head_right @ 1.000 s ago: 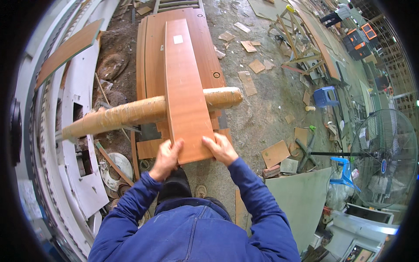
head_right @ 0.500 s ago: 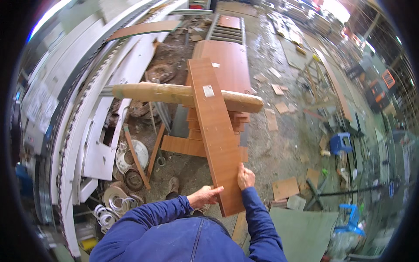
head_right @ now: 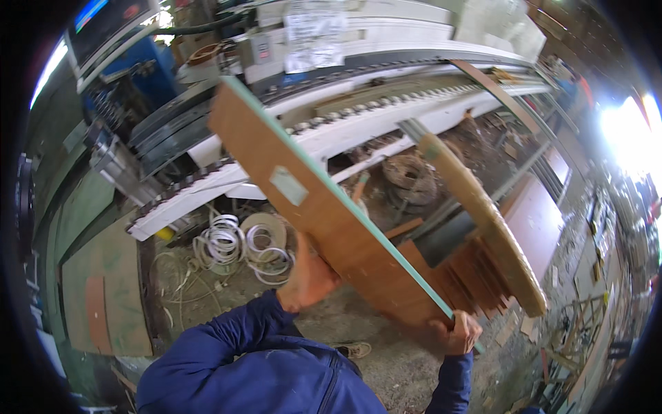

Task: The person feeds wooden panels into an edge-banding machine, then trims the edges and corners of the panels using a blade.

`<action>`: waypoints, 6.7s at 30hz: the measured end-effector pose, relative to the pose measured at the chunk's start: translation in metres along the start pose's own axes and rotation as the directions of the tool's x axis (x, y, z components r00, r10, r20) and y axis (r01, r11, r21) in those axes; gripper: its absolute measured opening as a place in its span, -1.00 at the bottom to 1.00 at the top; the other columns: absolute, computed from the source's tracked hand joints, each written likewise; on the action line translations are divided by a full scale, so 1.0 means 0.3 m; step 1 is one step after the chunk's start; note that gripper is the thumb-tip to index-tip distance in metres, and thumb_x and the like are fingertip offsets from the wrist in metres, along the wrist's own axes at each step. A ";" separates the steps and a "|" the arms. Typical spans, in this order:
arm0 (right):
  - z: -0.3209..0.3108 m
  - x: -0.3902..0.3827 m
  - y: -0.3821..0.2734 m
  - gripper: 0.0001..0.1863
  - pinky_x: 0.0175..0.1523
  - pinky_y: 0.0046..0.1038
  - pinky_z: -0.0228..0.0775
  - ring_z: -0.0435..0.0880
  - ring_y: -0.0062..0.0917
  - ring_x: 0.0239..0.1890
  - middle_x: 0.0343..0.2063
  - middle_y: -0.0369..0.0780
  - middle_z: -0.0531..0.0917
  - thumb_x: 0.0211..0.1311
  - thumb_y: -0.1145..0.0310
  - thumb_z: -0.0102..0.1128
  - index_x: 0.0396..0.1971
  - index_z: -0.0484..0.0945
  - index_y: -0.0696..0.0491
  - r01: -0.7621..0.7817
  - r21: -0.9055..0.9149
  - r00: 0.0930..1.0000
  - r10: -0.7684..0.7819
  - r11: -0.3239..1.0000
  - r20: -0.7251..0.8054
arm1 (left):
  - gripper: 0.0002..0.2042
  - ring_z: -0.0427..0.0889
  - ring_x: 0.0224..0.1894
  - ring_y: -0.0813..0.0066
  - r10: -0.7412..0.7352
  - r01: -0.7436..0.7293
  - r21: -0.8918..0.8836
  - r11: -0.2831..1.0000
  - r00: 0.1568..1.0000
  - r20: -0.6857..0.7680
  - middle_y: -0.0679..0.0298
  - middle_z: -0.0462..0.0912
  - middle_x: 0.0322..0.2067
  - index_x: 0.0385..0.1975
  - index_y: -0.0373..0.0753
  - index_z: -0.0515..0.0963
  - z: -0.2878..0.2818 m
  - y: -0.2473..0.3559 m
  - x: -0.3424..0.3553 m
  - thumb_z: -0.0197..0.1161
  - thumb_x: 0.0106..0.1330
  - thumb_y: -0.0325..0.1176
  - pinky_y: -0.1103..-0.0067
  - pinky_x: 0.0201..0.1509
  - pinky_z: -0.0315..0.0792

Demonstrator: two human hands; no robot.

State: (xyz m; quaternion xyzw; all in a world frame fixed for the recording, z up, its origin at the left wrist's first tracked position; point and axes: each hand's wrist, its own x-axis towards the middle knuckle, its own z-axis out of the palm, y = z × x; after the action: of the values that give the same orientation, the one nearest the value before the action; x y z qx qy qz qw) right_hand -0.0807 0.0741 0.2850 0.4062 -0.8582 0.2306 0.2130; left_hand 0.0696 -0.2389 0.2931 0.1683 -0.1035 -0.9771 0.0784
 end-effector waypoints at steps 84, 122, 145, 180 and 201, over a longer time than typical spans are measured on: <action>0.807 1.013 -1.068 -0.64 -0.10 -0.44 0.47 0.63 -0.35 -0.18 -0.23 -0.10 0.64 0.10 0.42 0.16 -0.08 0.51 0.19 -0.247 0.293 0.969 0.234 0.924 0.079 | -0.80 0.58 -0.17 0.11 0.238 0.191 0.163 -0.968 0.488 0.840 0.02 0.60 -0.26 -0.19 -0.33 0.50 -0.447 2.259 -0.082 0.13 0.19 -0.47 0.38 -0.11 0.47; 0.991 1.234 -0.551 -0.54 -0.32 -0.29 0.46 0.62 -0.17 -0.38 -0.34 -0.05 0.60 0.19 0.24 0.16 0.03 0.43 0.18 0.055 0.663 0.756 -0.465 0.746 0.461 | -0.50 0.54 -0.47 -0.01 0.501 0.183 0.665 -0.724 0.802 0.326 -0.02 0.53 -0.56 -0.58 -0.33 0.44 -0.141 1.173 0.495 0.02 0.31 0.07 0.28 -0.42 0.39; 1.047 1.309 -0.535 -0.61 -0.46 -0.34 0.38 0.62 -0.23 -0.54 -0.61 -0.10 0.59 0.00 0.38 0.32 -0.15 0.46 0.15 -0.040 0.731 0.642 -0.544 0.681 0.541 | -0.62 0.53 -0.52 0.05 0.463 0.121 0.682 -0.721 0.817 0.344 0.05 0.49 -0.59 -0.59 -0.33 0.44 -0.156 1.195 0.508 0.10 0.28 -0.11 0.30 -0.47 0.37; 1.036 1.393 -0.460 -0.70 -0.45 -0.62 0.27 0.39 -0.71 -0.57 -0.61 -0.30 0.52 0.40 0.29 -0.12 -0.44 0.49 0.15 -0.563 0.738 0.679 -0.300 0.372 0.670 | -0.45 0.55 -0.13 0.00 0.478 -0.011 0.782 -0.623 0.786 0.392 -0.06 0.55 -0.21 -0.14 -0.32 0.49 -0.126 1.201 0.448 0.12 0.21 0.13 0.30 -0.09 0.42; 1.054 1.286 -0.554 -0.85 -0.51 -0.41 0.33 0.50 -0.42 -0.68 -0.72 -0.15 0.51 0.15 0.41 0.09 -0.49 0.58 0.16 -0.127 0.712 0.710 -0.438 0.691 0.551 | -0.10 0.08 0.32 -0.18 0.364 0.237 0.326 -0.915 0.832 0.419 -0.11 0.07 0.30 0.29 -0.25 0.15 -0.222 0.928 0.199 0.40 -0.21 -0.51 0.01 0.36 -0.03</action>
State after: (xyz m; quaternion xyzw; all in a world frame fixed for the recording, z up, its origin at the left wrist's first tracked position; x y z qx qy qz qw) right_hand -0.2282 -0.4305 0.2814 0.5878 -0.6757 0.3526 -0.2714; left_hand 0.0698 -0.5309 0.2768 0.2263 -0.9683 0.0157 0.1044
